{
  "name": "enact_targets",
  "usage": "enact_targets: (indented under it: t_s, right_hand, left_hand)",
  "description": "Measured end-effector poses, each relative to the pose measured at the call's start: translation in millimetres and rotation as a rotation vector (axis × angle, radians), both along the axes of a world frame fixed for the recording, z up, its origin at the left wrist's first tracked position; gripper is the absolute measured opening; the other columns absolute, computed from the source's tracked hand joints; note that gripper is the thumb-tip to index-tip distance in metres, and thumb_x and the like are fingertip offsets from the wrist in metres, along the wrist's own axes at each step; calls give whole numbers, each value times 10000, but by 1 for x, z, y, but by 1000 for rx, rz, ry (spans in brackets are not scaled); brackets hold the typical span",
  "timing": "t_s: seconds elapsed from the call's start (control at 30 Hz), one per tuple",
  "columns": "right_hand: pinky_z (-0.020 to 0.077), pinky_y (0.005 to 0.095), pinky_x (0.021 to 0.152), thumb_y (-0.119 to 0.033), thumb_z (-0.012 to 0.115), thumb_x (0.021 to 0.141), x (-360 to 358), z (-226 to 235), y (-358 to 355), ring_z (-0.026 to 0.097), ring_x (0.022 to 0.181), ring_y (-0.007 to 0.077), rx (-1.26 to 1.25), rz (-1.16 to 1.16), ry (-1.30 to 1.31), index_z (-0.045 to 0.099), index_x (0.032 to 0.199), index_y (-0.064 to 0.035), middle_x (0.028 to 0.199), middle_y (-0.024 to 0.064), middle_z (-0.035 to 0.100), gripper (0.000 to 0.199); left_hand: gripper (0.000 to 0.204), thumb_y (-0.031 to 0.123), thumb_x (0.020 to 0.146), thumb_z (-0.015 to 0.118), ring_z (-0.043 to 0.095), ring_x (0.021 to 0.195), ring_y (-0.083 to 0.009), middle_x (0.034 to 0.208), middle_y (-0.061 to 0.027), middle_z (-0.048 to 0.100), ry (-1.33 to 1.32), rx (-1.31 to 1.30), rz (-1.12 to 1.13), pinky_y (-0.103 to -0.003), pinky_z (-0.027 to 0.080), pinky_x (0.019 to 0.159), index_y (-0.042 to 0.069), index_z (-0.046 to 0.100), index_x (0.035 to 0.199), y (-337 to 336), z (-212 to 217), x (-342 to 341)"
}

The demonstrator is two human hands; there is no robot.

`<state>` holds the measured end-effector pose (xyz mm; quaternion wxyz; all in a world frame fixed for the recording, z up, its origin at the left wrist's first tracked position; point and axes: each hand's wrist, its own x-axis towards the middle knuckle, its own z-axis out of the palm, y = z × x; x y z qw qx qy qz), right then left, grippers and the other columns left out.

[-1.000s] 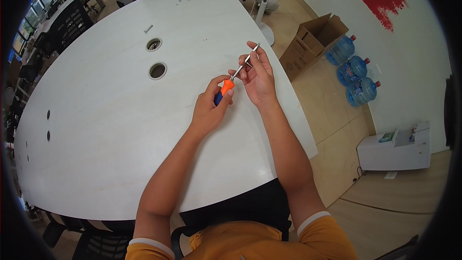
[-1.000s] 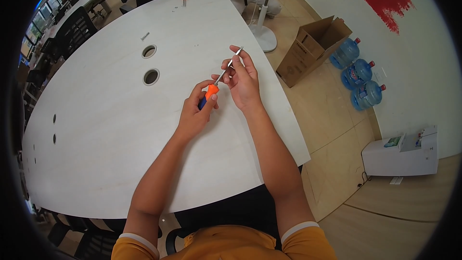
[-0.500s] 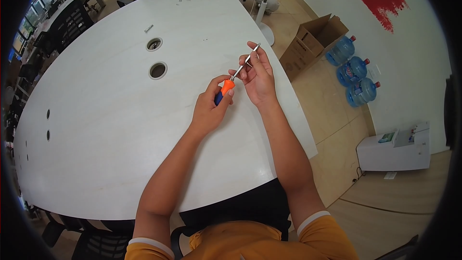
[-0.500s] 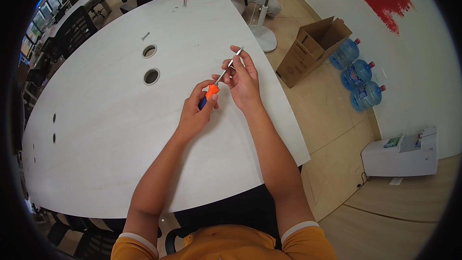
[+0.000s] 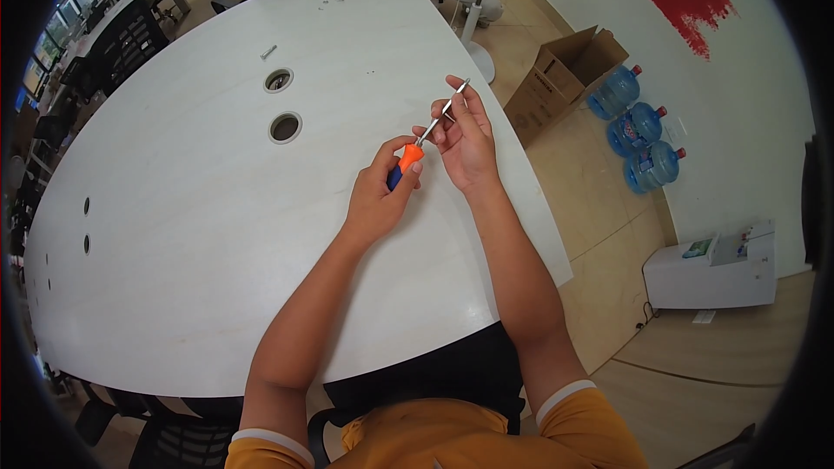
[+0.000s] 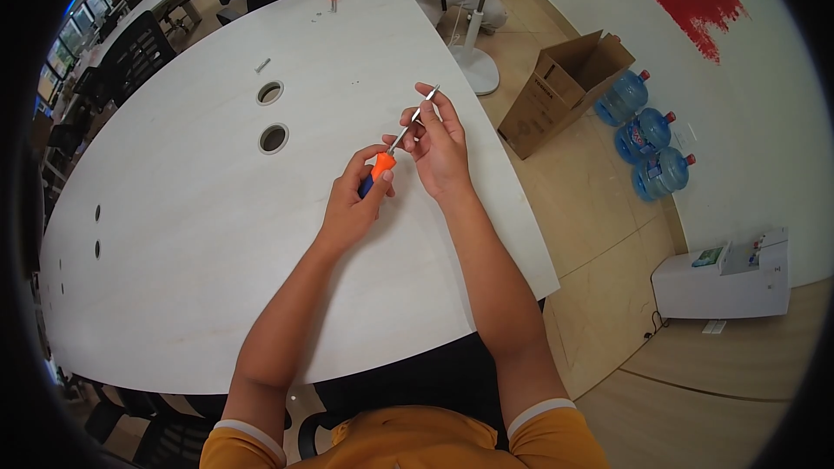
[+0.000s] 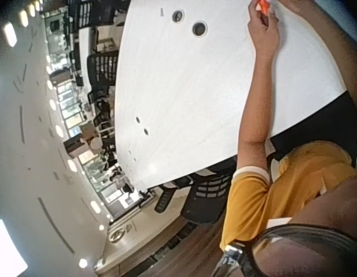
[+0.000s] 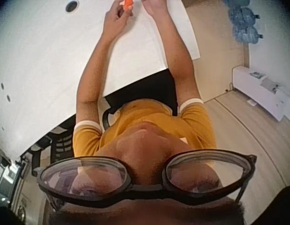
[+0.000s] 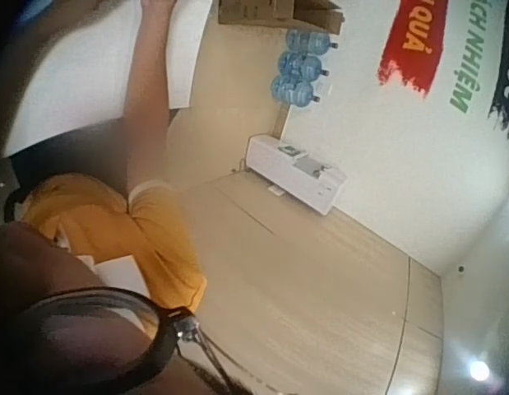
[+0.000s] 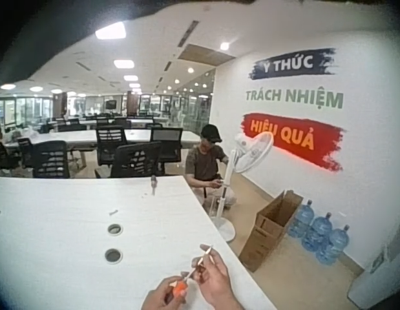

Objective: Assembling or repairing a multi-bit screwdriver at an office table.

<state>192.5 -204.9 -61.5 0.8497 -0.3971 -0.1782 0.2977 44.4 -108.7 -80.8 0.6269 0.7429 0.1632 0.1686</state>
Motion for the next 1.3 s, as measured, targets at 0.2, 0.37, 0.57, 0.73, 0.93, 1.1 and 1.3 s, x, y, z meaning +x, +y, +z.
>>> enact_targets:
  t_s: [0.2,0.37,0.57,0.73,0.93,1.1,1.3]
  right_hand:
    - [644,435,877,-296,537,1117,2,-1,-3,512,650,73,-7,2,-5,522,1440,-130,919,17,610,363]
    - [636,434,883,-279,508,1128,5,1,-7,517,655,72,-16,-5,-15,504,1449,-134,912,17,612,353]
    - [636,411,854,-255,559,1108,-8,-3,18,471,620,68,20,13,29,511,1458,-120,923,21,592,378]
    - [578,372,897,-329,523,1125,9,-17,-3,464,695,46,-77,-102,-22,472,1519,-172,985,-19,582,427]
    - [524,302,871,-291,522,1128,22,-17,-12,519,799,41,-42,-97,-37,450,1549,-158,1027,-4,584,448]
    - [511,266,841,-289,526,1128,18,-21,6,529,809,37,-23,-72,-66,458,1545,-145,1033,-9,588,446]
    - [516,257,824,-287,528,1129,12,-14,8,551,821,29,-82,-125,-91,481,1533,-149,1045,-12,600,429]
  left_hand:
    - [402,300,1077,607,507,601,-54,815,-8,672,8,9,-8,-253,427,559,130,555,1438,-1,1,2]
    - [397,287,1075,609,501,596,-53,810,-4,667,-13,-9,-24,-255,423,556,126,556,1434,-4,-1,6]
    - [396,269,1061,630,535,627,-63,815,-15,683,6,49,46,-254,451,600,138,563,1429,13,-2,-10]
    - [466,433,1050,610,648,678,-294,784,-158,663,-74,143,27,-421,510,654,154,541,1416,-2,-14,5]
    - [433,272,1010,638,635,800,-394,833,-197,652,-136,201,0,-481,471,738,145,505,1402,-7,-7,5]
    - [409,275,1013,637,620,793,-370,810,-177,633,-134,220,21,-471,462,733,147,527,1386,8,-2,-9]
    - [367,284,1020,626,621,789,-355,804,-171,629,-111,186,-6,-468,461,735,138,561,1350,9,4,-13]
